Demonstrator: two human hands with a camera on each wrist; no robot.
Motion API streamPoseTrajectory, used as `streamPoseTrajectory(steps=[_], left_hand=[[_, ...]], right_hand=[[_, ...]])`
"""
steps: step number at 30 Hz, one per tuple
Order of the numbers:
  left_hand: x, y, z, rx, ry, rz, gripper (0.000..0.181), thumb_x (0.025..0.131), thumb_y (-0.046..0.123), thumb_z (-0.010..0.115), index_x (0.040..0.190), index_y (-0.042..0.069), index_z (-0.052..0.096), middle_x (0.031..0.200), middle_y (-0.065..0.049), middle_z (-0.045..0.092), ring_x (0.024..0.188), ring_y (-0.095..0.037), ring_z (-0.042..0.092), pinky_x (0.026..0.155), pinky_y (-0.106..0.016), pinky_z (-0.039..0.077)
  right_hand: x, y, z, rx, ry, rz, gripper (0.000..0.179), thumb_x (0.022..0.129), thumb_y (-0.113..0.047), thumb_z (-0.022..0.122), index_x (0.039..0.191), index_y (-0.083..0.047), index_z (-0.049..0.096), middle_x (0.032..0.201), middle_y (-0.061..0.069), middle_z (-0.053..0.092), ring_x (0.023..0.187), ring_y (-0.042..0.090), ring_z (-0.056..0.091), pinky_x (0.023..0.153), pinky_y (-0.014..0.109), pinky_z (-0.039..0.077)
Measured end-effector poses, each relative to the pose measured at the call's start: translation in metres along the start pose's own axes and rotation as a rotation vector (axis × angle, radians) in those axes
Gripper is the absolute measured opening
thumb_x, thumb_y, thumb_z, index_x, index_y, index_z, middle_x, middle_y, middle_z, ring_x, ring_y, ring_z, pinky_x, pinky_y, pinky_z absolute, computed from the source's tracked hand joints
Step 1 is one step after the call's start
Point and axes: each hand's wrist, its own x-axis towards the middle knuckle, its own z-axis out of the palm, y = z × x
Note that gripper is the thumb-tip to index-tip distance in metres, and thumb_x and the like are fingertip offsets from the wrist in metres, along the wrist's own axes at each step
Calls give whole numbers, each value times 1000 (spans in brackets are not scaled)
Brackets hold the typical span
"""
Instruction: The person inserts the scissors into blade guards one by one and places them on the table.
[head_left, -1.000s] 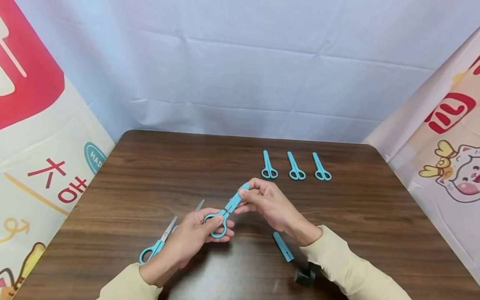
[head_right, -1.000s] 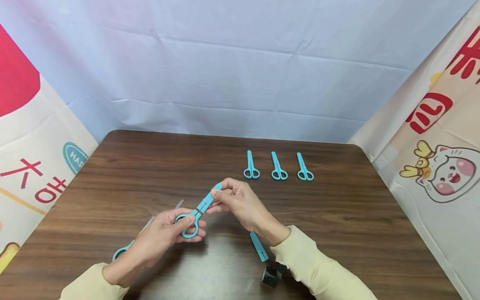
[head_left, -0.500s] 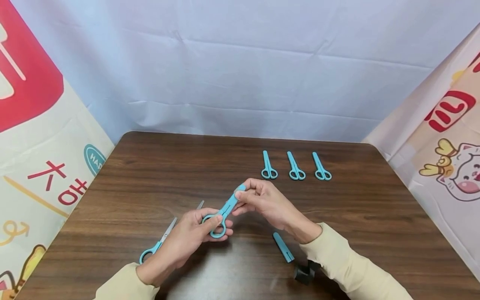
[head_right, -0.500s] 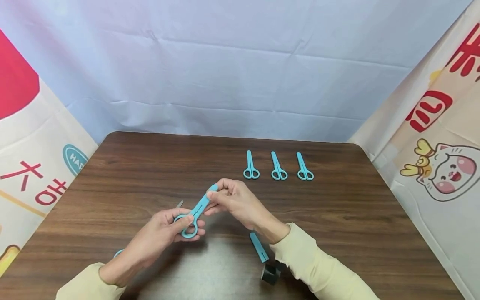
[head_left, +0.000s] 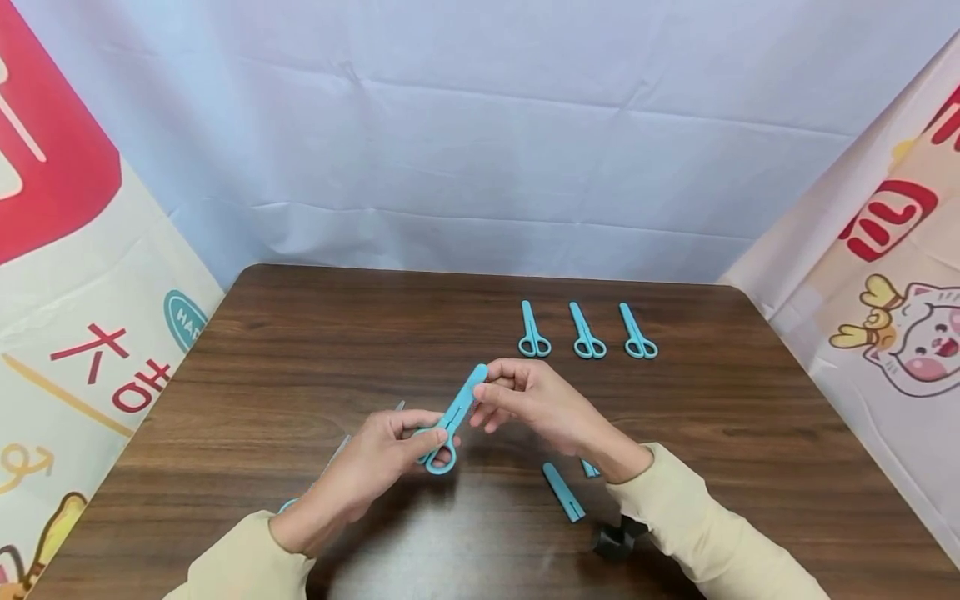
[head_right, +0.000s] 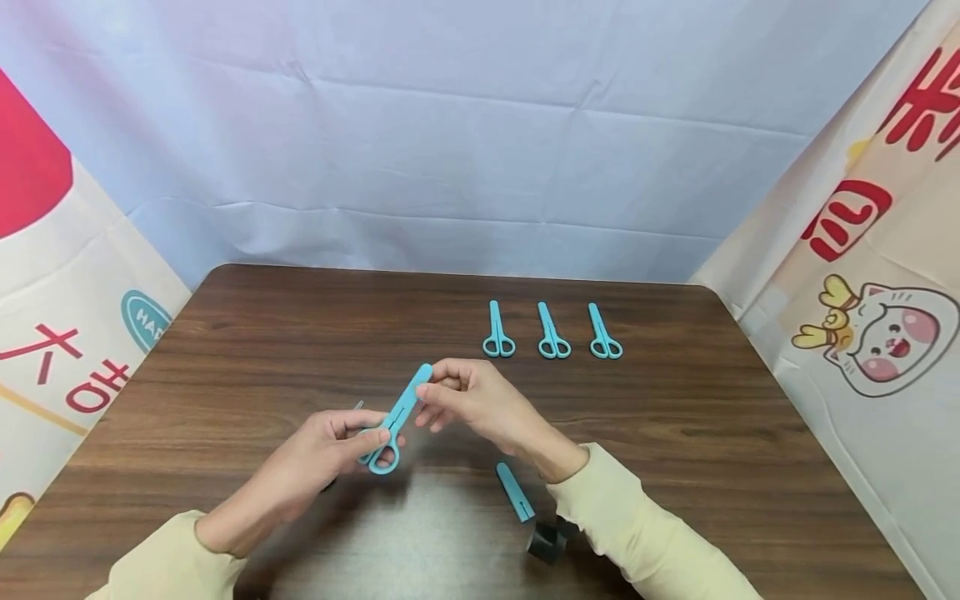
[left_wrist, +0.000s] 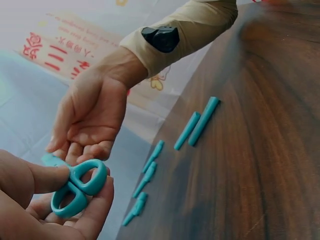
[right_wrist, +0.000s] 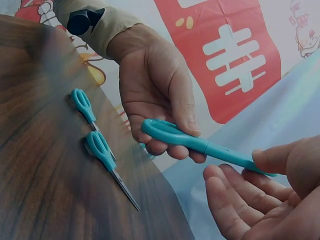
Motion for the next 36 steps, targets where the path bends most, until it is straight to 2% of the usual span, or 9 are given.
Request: streamPoseTrajectory(steps=[8,15,21,25,31,36], left_hand=[[15,7,-8,-42,45,-14,25,100,12,66,118,-6,71,91,-8,73,86,-18,68,87,-36,59],[33,13,-14,-84,78,-51,24,100,13,68,118,-3,71,97,-11,74,90,-20,70,87,-36,59],[50,20,-22,-97,91,-66,31,103,13,65,129,-3,65,99,-12,74,92,-19,71,92,-38,58],[61,23,-24,-118,97,-63,36,104,12,64,136,-3,61,105,-14,73,94,-19,72,96,-39,58],[75,26,-28,-81,120,-61,36,104,14,65,135,-3,62,107,-17,71,95,-21,71,100,-46,56],[87,29,-31,1,157,-87,38,103,21,67,135,1,64,109,-13,73,100,-24,71,96,-41,57]], right_hand=[[-11,-7,-19,-75,28,22,29,105,-16,63,127,4,62,117,27,70,93,29,74,83,45,63],[-27,-12,-43,-124,83,17,28,104,-12,63,126,6,61,116,18,72,93,30,73,80,42,63],[-44,-13,-67,-198,152,3,28,105,-13,63,125,5,61,117,19,71,93,28,73,80,40,63],[-56,-14,-80,-229,186,-1,29,105,-12,63,126,7,60,114,14,73,93,28,73,79,38,63],[-72,-14,-93,-234,244,23,31,105,-14,63,126,8,59,114,13,73,93,26,73,80,38,63],[-84,-11,-102,-227,259,30,32,105,-13,62,126,11,57,113,10,73,93,24,73,79,37,63]])
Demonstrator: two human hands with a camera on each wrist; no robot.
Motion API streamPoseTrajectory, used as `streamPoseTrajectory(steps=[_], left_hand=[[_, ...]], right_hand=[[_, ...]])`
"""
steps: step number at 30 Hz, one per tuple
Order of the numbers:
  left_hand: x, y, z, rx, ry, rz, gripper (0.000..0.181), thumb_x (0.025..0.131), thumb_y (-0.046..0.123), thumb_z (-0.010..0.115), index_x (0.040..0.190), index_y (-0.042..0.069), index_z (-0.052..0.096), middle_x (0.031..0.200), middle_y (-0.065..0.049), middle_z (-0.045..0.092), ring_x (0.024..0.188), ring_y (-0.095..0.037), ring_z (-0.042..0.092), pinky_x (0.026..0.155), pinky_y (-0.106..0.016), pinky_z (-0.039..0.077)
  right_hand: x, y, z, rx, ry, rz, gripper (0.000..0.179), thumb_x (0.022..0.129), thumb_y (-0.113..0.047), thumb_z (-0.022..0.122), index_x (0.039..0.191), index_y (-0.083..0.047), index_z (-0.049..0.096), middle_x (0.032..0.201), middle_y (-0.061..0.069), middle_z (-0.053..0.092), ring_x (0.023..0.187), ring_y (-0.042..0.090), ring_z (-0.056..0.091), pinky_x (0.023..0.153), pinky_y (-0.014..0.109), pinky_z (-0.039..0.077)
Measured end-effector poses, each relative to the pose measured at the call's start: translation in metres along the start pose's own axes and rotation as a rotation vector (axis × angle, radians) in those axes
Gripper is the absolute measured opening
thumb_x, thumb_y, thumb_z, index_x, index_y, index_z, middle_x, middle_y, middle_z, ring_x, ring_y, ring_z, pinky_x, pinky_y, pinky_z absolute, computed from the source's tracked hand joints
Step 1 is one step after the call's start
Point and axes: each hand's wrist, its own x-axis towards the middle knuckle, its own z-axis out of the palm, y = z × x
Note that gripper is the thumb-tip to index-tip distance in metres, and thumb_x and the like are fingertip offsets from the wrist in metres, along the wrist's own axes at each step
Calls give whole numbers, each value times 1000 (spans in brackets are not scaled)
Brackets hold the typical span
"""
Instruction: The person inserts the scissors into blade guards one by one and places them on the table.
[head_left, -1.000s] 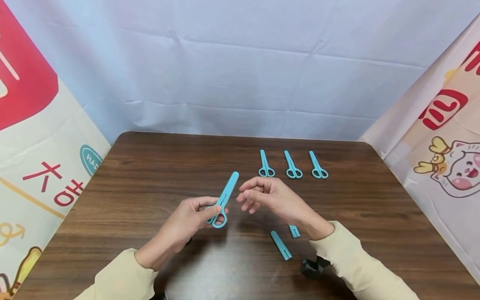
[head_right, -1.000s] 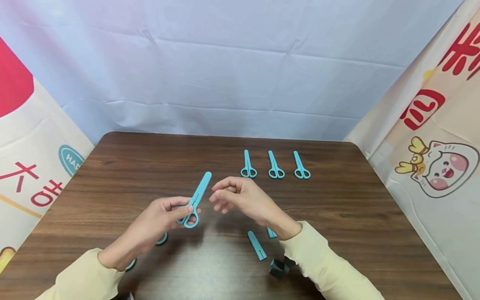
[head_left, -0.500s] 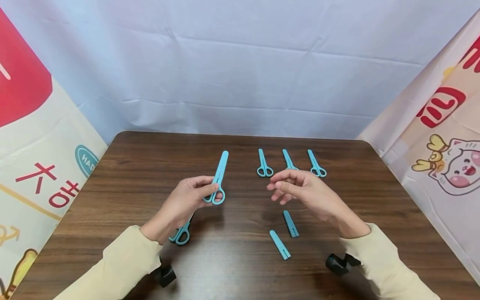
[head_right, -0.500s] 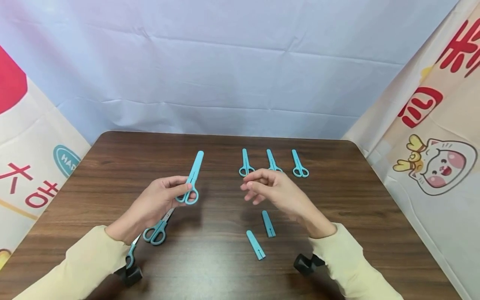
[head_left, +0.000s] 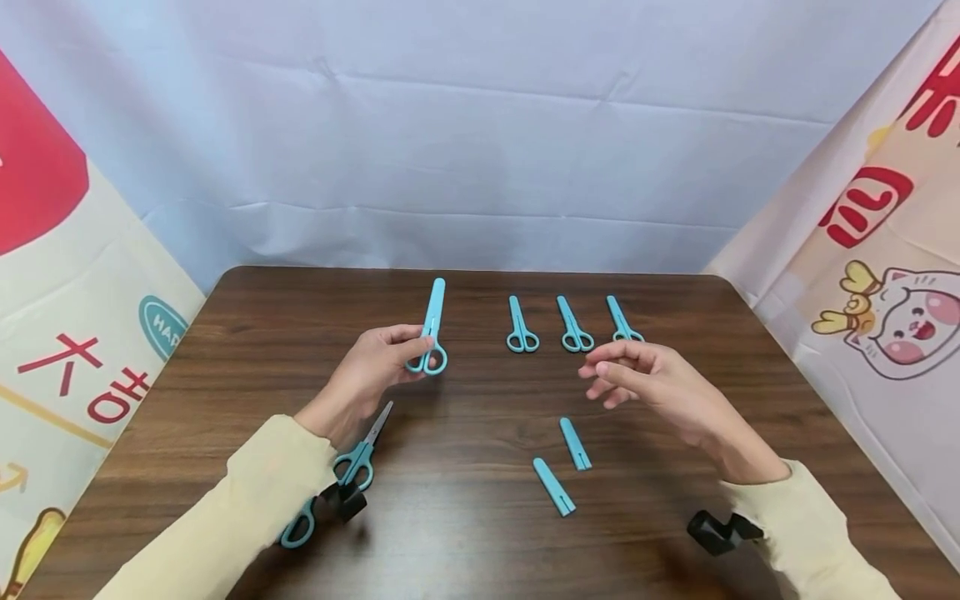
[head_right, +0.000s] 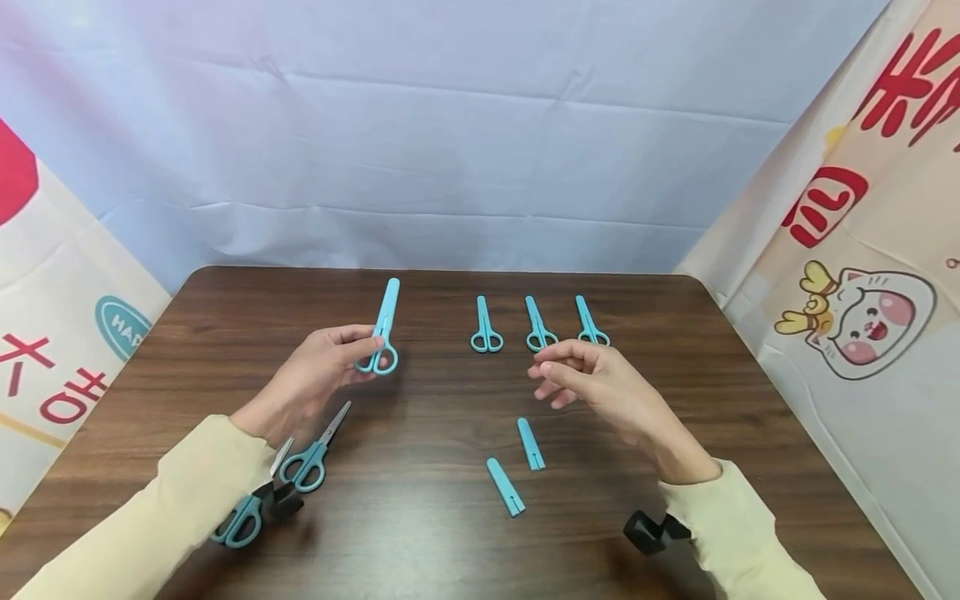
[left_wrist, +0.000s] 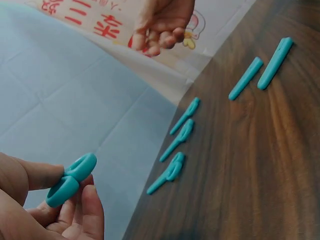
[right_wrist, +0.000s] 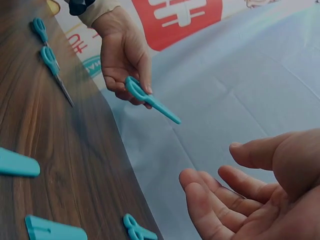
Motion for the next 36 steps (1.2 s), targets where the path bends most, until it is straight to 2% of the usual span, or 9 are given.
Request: streamPoseTrajectory(steps=[4,12,15,18,23,26,30,36], left_hand=[[9,2,0,17,11,-15,37,103,22,67,135,4,65,111,-12,73,103,-26,69,97,-40,57],[24,4,3,20,9,-41,37,103,23,67,135,3,66,103,-9,74,97,-22,67,100,-43,55],[32,3,4,45,27,-54,39,102,23,68,136,4,65,105,-7,74,95,-20,67,92,-36,58],[41,1,5,71,40,-64,41,102,25,69,137,5,65,114,-12,73,95,-22,65,84,-30,57],[58,-2,6,58,41,-101,44,102,25,68,141,5,62,133,-18,63,96,-24,63,91,-35,57],[68,-5,6,28,38,-116,43,103,23,68,140,2,61,129,-18,64,90,-18,65,88,-31,59],[79,-9,7,-22,41,-133,40,103,19,67,136,-3,62,119,-17,65,86,-14,67,81,-24,60],[90,-14,10,-49,39,-139,37,102,17,68,131,-7,64,119,-18,64,87,-16,70,83,-24,61]], right_hand=[[-7,6,-10,-10,20,21,33,106,-15,61,127,11,57,113,8,74,94,24,73,79,37,63],[-20,16,-29,-31,65,59,31,108,-19,58,126,6,58,112,5,74,95,22,73,78,35,63],[-24,20,-33,-34,67,88,32,108,-20,58,127,7,58,112,5,74,94,22,73,78,36,63],[-26,24,-35,-48,65,118,35,107,-19,59,128,9,57,111,7,73,93,22,73,78,36,63],[-26,32,-32,-114,26,171,38,106,-16,62,128,14,55,111,17,71,90,23,72,77,37,63],[-24,37,-27,-142,-4,208,40,104,-16,65,127,15,56,109,22,70,90,26,71,76,37,63],[-23,42,-20,-172,-22,227,38,103,-17,66,125,13,59,103,20,69,88,27,71,75,36,62],[-23,50,-14,-195,-24,229,34,103,-16,66,121,12,61,99,18,69,87,27,71,72,36,62]])
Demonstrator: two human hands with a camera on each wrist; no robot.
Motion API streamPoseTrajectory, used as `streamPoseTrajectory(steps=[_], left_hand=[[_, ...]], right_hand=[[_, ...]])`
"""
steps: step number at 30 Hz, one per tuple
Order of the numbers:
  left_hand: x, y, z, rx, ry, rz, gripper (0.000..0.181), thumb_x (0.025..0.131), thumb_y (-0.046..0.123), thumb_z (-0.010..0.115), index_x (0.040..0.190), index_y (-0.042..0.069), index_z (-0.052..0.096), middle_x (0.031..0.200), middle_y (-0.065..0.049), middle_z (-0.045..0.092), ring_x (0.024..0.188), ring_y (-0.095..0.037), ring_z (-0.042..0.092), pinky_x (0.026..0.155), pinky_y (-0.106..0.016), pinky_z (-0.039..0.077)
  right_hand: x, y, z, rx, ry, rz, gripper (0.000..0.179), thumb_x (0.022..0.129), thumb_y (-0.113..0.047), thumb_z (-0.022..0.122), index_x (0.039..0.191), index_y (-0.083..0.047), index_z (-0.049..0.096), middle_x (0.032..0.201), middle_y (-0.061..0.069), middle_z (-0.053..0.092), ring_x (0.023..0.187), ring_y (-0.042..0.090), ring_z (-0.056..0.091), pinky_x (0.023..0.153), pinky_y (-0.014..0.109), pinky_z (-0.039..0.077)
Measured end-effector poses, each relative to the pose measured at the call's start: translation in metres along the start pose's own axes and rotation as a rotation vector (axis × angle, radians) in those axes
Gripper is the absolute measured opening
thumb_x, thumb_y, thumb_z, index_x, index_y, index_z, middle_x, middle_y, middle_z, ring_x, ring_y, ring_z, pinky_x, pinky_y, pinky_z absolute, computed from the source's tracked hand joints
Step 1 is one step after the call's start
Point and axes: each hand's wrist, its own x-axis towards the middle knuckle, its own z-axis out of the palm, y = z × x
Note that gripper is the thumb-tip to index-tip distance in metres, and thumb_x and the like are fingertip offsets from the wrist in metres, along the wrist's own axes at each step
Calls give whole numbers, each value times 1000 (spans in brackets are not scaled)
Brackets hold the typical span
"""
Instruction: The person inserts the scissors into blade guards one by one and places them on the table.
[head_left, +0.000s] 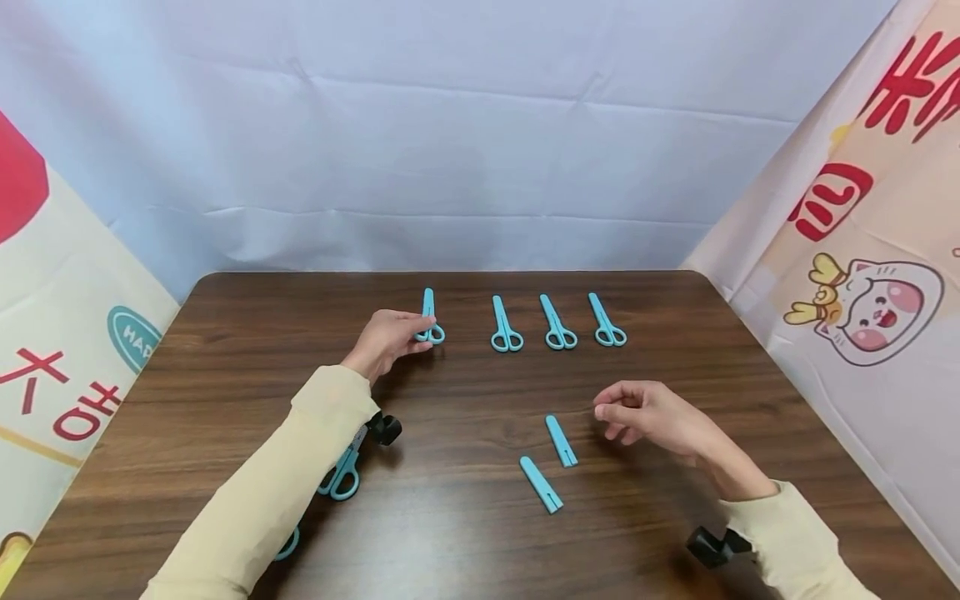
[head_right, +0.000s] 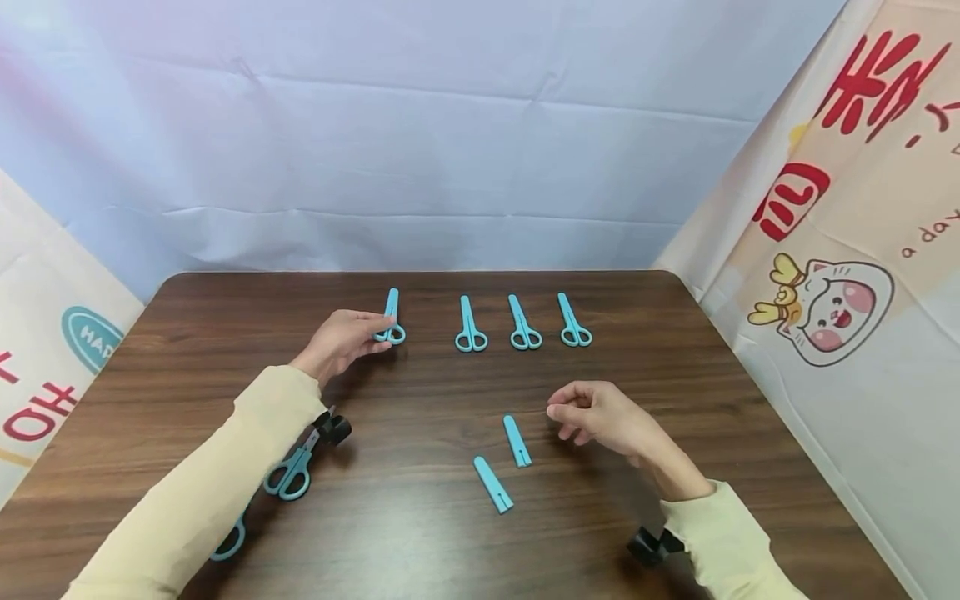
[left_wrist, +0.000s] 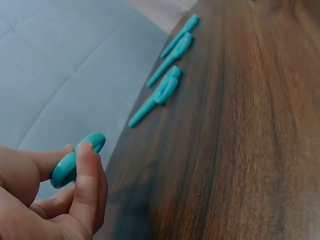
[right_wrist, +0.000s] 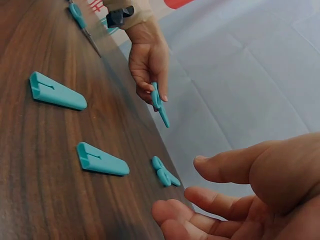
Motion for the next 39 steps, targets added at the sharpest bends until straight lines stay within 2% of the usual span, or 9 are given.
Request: streamPoseTrajectory(steps=[7,11,15,19,27,33,36,39], left_hand=[[10,-1,7,64,10,22,40,101,18,69,130,-9,63,123,-19,60,85,-14,73,89,-31,61],[14,-3,11,95,22,19,37,101,17,70,126,-10,66,115,-20,64,79,-12,74,89,-34,61],[17,-5,15,146,61,17,37,100,18,72,125,-8,68,104,-19,67,71,-9,73,87,-34,61],[17,-7,19,214,92,50,37,100,18,72,124,-8,67,100,-19,67,72,-12,73,84,-34,62],[23,-4,27,440,159,18,30,102,18,68,121,-6,69,94,-18,65,70,-18,74,71,-30,63],[19,-5,31,590,200,96,22,102,17,67,105,-3,75,81,-15,70,67,-20,74,63,-28,62],[16,-6,30,673,227,133,23,102,19,66,93,0,76,68,-9,66,61,-18,68,55,-25,54],[14,-6,28,740,242,148,30,103,23,64,85,1,74,60,-4,56,55,-17,57,50,-26,42]], right_hand=[[4,1,8,-33,10,14,31,102,-18,67,117,9,65,94,16,71,84,27,70,70,35,61],[6,-1,12,-53,16,11,29,102,-18,67,116,8,66,92,16,71,82,27,69,69,34,60],[9,0,15,-66,9,0,27,102,-16,67,115,7,67,91,16,70,81,27,68,68,34,60],[10,1,18,-77,9,-4,23,102,-15,66,113,6,67,90,14,70,80,26,67,67,34,60],[12,0,30,-160,47,-3,20,100,-14,69,110,4,68,85,8,69,75,22,66,63,34,58],[12,-4,34,-199,66,-3,20,100,-15,69,110,3,68,86,7,69,73,22,65,62,33,57],[14,-5,36,-212,76,-1,20,100,-15,70,110,2,68,85,6,69,72,21,65,61,32,56],[17,-4,38,-232,91,11,19,100,-15,70,108,2,69,83,5,69,70,20,64,59,31,56]])
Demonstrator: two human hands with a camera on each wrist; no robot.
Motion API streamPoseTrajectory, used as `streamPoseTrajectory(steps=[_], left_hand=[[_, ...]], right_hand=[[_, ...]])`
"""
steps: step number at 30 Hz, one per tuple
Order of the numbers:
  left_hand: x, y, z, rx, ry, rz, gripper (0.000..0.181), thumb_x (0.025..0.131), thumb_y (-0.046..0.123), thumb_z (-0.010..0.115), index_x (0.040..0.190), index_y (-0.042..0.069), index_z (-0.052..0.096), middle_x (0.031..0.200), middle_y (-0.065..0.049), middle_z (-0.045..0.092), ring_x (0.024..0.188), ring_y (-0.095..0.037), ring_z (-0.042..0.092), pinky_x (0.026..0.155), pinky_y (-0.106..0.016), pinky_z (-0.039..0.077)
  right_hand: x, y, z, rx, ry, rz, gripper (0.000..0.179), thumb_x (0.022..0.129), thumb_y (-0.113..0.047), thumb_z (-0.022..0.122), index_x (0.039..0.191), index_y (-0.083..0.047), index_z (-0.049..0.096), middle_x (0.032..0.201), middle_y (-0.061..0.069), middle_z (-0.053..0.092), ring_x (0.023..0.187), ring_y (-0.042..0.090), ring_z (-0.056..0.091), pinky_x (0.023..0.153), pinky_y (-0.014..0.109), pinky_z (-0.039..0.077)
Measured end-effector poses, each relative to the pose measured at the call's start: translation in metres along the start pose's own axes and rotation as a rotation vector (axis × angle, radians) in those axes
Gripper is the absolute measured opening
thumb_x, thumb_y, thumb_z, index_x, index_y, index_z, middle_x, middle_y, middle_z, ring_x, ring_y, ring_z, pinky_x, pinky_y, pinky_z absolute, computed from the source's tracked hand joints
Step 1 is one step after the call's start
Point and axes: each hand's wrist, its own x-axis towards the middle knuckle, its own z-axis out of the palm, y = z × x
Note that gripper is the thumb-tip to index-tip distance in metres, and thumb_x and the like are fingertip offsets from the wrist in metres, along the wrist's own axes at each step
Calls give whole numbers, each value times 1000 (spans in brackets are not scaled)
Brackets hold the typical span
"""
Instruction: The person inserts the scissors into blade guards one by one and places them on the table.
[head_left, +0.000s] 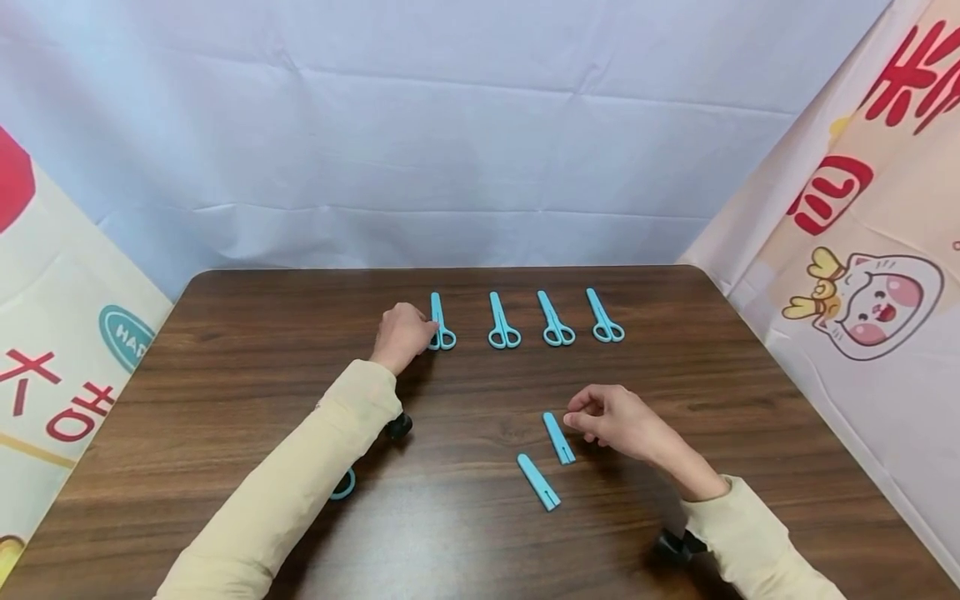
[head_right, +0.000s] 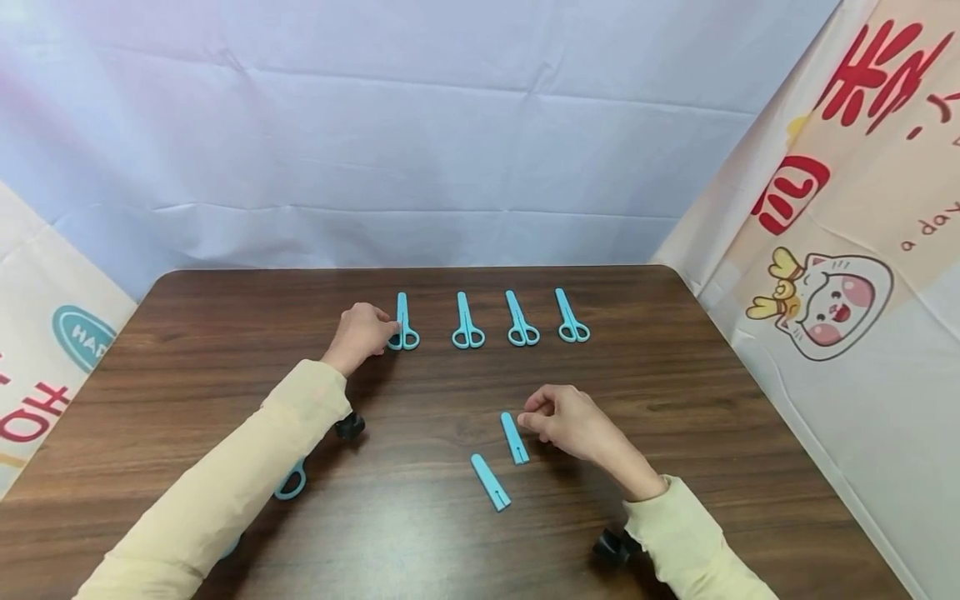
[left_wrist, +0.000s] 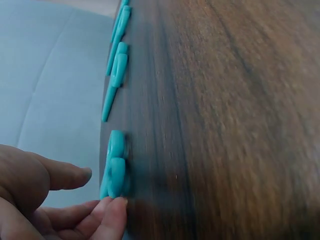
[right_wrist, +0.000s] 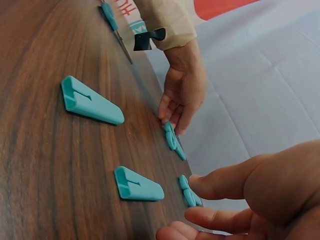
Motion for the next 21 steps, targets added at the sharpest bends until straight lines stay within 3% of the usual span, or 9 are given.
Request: streamPoseTrajectory(steps=[4,8,12,21], left_hand=[[-2,-3,-5,43,15,16,27,104,26,64,105,1,76,83,-7,66,68,-21,58,59,-32,45],[-5,-5,-12,40,10,12,37,104,28,64,132,5,69,123,-12,70,99,-29,64,88,-46,52],[-10,-7,-22,32,-3,16,38,104,29,64,134,7,68,132,-12,67,118,-33,61,102,-57,46],[-27,-23,-48,-11,-34,33,39,105,31,60,137,9,66,138,-13,62,119,-33,60,99,-53,50]], right_hand=[[4,-2,5,-39,25,16,19,98,-16,72,107,0,69,79,4,67,67,19,62,57,31,55],[4,-6,10,-91,54,21,19,97,-18,74,105,-1,69,77,2,65,65,16,59,57,31,52],[5,-9,14,-172,79,6,23,95,-22,77,103,-1,69,79,0,64,66,14,56,59,31,49],[7,-11,21,-267,102,-2,28,92,-24,80,104,-1,70,80,0,62,68,13,54,61,31,47]])
